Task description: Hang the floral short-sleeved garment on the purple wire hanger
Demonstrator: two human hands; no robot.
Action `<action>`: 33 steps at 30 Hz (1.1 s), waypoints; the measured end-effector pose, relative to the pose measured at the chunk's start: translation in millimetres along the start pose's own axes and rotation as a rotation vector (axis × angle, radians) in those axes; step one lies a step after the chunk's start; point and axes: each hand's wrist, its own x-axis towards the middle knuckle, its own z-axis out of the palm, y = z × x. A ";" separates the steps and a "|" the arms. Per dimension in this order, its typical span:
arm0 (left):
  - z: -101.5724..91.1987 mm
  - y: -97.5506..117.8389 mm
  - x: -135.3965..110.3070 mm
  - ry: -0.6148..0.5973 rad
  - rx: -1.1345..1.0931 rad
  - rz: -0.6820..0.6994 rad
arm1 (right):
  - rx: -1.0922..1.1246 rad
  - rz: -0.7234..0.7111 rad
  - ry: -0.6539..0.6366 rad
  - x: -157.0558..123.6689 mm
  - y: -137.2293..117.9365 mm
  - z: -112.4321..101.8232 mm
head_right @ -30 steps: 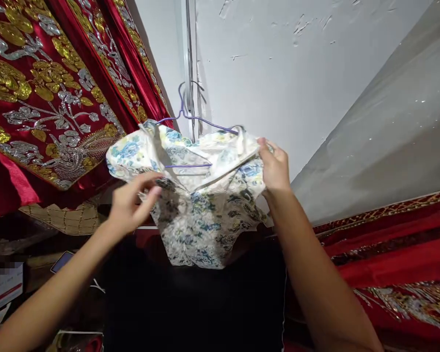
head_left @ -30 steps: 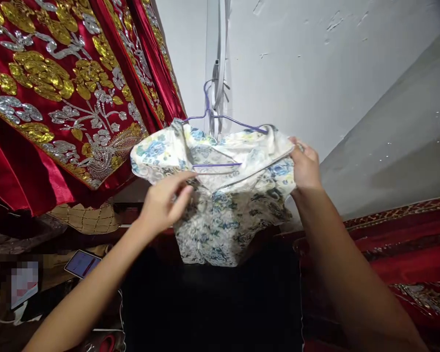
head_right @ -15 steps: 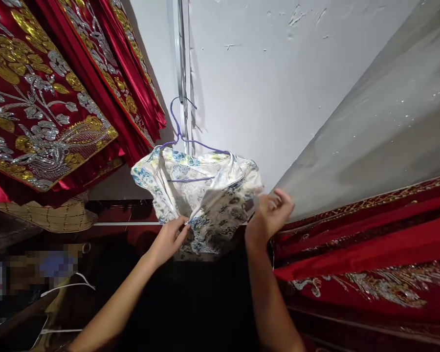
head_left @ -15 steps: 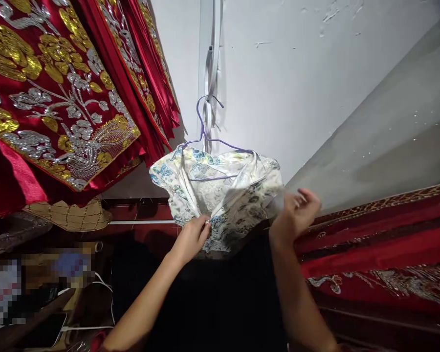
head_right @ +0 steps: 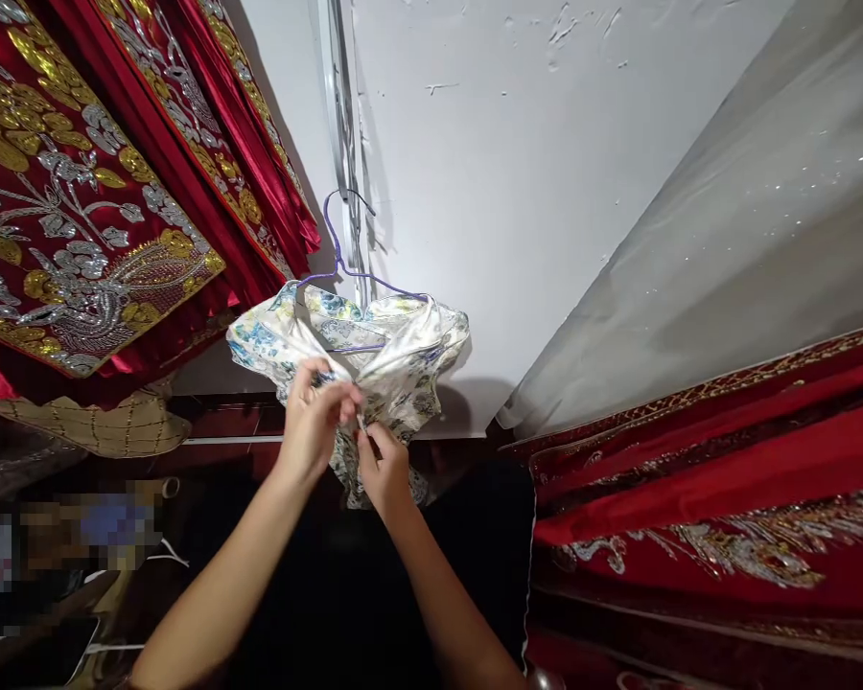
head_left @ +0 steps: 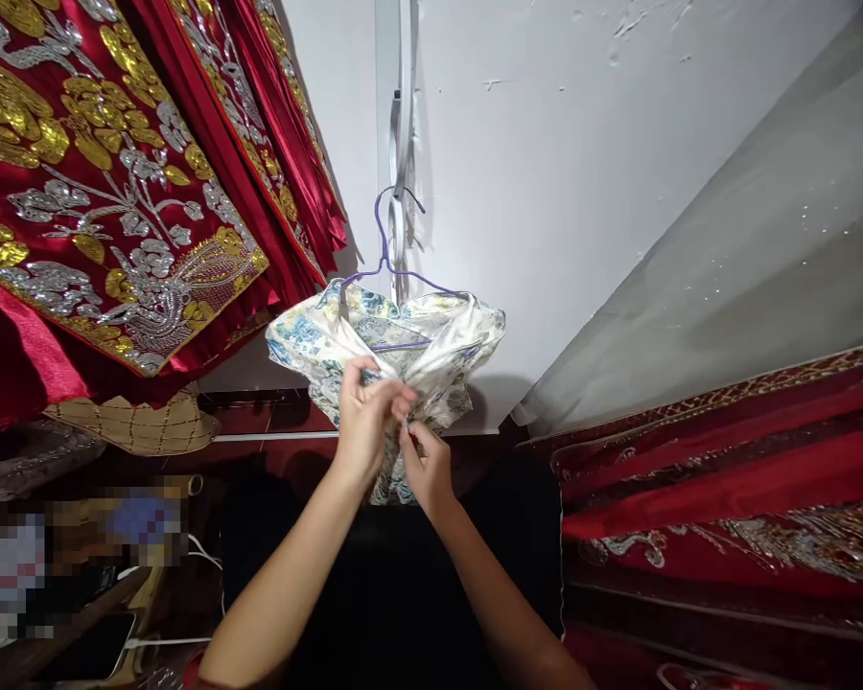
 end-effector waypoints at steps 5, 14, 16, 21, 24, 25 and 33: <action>20.6 64.4 59.1 -0.005 -0.015 0.203 | -0.045 -0.006 0.013 -3.8 20.7 8.3; 11.8 58.6 50.5 -0.246 0.139 0.314 | 0.103 -0.164 0.145 55.6 -41.8 -47.0; 8.7 53.9 46.6 -0.245 0.155 0.343 | 0.063 -0.306 0.133 87.8 -76.3 -64.2; 9.9 47.0 44.6 -0.197 0.152 0.398 | -0.177 -0.461 -0.034 135.7 -120.5 -73.0; 8.8 25.2 47.1 -0.089 0.116 0.388 | -0.157 -0.469 0.061 137.9 -124.2 -60.7; 7.1 13.8 47.3 -0.050 0.102 0.370 | -0.121 -0.461 0.093 138.1 -125.8 -58.1; -11.0 -43.1 28.6 0.085 0.261 0.268 | 0.334 -0.382 0.568 143.9 -109.0 -144.0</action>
